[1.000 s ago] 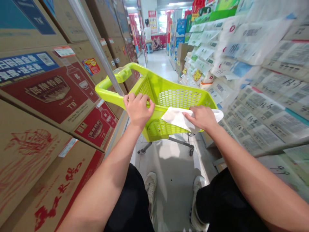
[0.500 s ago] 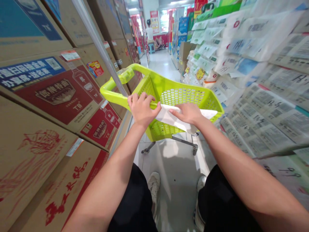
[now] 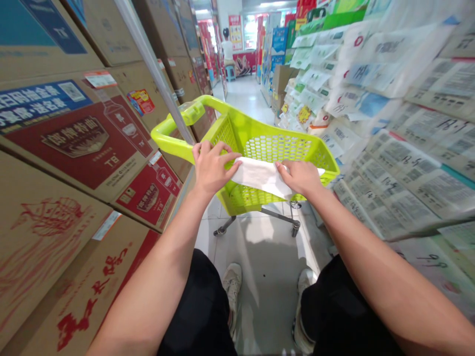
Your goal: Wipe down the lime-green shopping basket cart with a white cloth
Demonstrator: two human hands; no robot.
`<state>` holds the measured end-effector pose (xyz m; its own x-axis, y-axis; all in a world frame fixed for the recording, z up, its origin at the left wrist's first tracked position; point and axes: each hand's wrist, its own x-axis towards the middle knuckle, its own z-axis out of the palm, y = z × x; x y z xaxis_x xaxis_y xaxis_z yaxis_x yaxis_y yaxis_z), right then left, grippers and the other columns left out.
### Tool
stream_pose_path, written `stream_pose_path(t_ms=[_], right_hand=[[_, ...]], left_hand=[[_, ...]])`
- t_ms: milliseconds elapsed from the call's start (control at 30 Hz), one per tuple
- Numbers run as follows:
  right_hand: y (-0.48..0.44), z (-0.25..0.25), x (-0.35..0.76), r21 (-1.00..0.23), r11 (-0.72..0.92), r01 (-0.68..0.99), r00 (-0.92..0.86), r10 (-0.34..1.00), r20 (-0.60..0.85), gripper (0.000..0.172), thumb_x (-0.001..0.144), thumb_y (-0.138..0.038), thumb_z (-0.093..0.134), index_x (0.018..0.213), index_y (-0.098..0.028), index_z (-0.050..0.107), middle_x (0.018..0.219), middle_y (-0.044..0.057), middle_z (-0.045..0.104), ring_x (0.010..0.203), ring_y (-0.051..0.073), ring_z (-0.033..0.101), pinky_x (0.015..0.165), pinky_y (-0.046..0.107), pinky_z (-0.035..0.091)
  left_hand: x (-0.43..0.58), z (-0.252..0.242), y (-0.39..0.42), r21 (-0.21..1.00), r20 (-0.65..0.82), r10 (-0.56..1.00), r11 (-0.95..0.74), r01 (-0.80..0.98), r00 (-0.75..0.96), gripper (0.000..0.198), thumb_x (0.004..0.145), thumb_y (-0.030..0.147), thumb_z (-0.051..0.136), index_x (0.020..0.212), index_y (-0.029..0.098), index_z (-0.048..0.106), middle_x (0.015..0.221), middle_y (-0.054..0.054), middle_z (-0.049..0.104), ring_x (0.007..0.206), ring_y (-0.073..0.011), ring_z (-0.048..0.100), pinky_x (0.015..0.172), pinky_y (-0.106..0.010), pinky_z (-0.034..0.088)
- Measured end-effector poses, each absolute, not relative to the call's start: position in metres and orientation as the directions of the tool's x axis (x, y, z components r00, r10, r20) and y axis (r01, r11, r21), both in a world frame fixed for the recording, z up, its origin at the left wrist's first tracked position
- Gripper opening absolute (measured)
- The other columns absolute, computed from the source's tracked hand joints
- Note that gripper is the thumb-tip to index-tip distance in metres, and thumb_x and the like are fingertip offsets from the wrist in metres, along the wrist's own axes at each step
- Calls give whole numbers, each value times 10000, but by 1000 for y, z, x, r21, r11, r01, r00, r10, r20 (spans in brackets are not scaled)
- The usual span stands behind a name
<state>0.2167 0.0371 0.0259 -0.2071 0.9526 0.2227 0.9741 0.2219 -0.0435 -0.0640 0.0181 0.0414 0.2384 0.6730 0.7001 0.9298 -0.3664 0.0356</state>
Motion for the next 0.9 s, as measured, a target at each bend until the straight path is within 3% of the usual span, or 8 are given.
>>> stream_pose_path(t_ms=[267,467,700,800,900], right_hand=[[59,27,216,-158,78,984,-38,969,244,802,1038,-686,157,1216,-235,796,1120,181,790,1084,365,726,840,403,481],[83,41,231,-169,113,979,-119,993,-25,1018,963,-833,100,1166,-130,807,1239,251,747,1210,438,682,932,493,517],[91,47,237,-230,191,954,-243,943,-226,978,944,-866,214,1158,-114,801,1255,223,750,1139,375,717,940,433,536],[86,43,236,-240,250,938,-299,934,-195,965,957,-847,184,1091,-133,819,1178,220,774,1067,367,730,878,428,534],[75,43,232,-224,329,917,-347,937,-46,841,1006,-755,207,1075,-180,816,1131,183,790,1030,351,731,799,398,503]], left_hand=[[-62,42,18,31,682,676,-409,912,280,302,972,549,616,1158,400,802,1156,-39,702,1090,-306,514,1060,-561,292],[-57,44,17,44,685,674,-417,908,277,268,971,485,628,1147,392,807,1147,-36,713,1085,-303,529,1049,-552,293],[-56,43,11,43,699,672,-381,924,245,275,961,468,637,1171,398,799,1114,-35,716,1086,-306,538,1051,-556,290],[-58,43,11,40,693,682,-362,931,235,268,955,475,641,1150,397,807,1111,-41,718,1095,-319,535,1051,-569,288],[-60,44,13,50,682,694,-360,932,231,268,948,497,643,1128,395,813,1104,-50,717,1105,-335,530,1053,-585,286]])
